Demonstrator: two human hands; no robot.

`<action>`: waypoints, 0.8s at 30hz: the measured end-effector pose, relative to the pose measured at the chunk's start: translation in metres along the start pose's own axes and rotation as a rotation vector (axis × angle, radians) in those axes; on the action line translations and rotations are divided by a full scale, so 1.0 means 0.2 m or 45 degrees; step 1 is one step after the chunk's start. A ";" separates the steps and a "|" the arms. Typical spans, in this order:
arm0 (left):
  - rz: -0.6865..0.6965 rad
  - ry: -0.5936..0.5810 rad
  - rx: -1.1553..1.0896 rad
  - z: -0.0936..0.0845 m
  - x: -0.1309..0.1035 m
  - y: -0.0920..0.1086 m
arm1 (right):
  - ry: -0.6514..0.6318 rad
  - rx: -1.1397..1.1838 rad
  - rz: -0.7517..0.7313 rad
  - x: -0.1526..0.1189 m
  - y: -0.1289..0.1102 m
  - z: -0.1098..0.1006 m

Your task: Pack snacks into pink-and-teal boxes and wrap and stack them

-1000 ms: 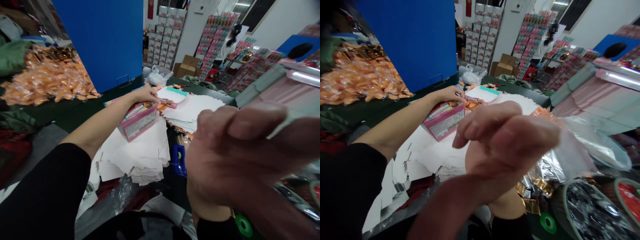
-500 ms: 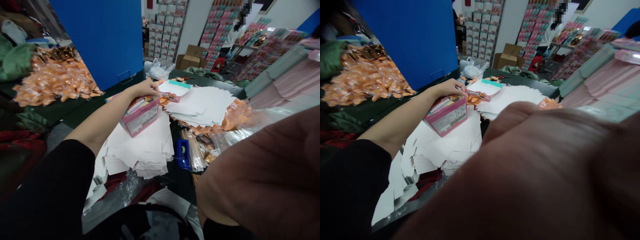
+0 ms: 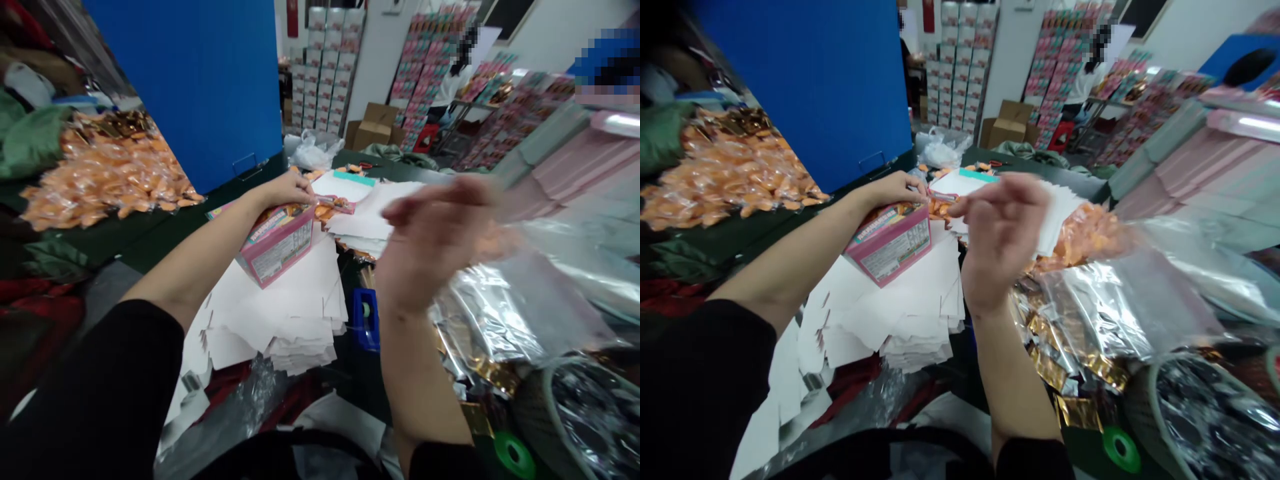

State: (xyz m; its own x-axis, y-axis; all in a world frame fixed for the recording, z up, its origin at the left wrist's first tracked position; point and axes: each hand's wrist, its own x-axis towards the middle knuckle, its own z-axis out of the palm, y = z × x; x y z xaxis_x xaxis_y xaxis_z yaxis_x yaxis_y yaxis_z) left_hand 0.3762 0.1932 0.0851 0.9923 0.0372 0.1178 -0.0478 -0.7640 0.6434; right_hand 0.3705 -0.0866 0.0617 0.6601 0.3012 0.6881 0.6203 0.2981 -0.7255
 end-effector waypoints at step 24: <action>0.059 -0.080 -0.053 0.00 0.03 -0.08 | -0.294 0.780 0.897 0.25 0.68 0.44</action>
State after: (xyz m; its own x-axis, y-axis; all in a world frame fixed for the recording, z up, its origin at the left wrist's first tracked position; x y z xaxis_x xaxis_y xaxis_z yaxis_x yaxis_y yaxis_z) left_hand 0.3822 0.2058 0.0752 0.9941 -0.0393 0.1010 -0.0971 -0.7366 0.6694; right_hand 0.4498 0.0495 -0.0027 0.6562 0.7436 0.1283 -0.2592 0.3818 -0.8872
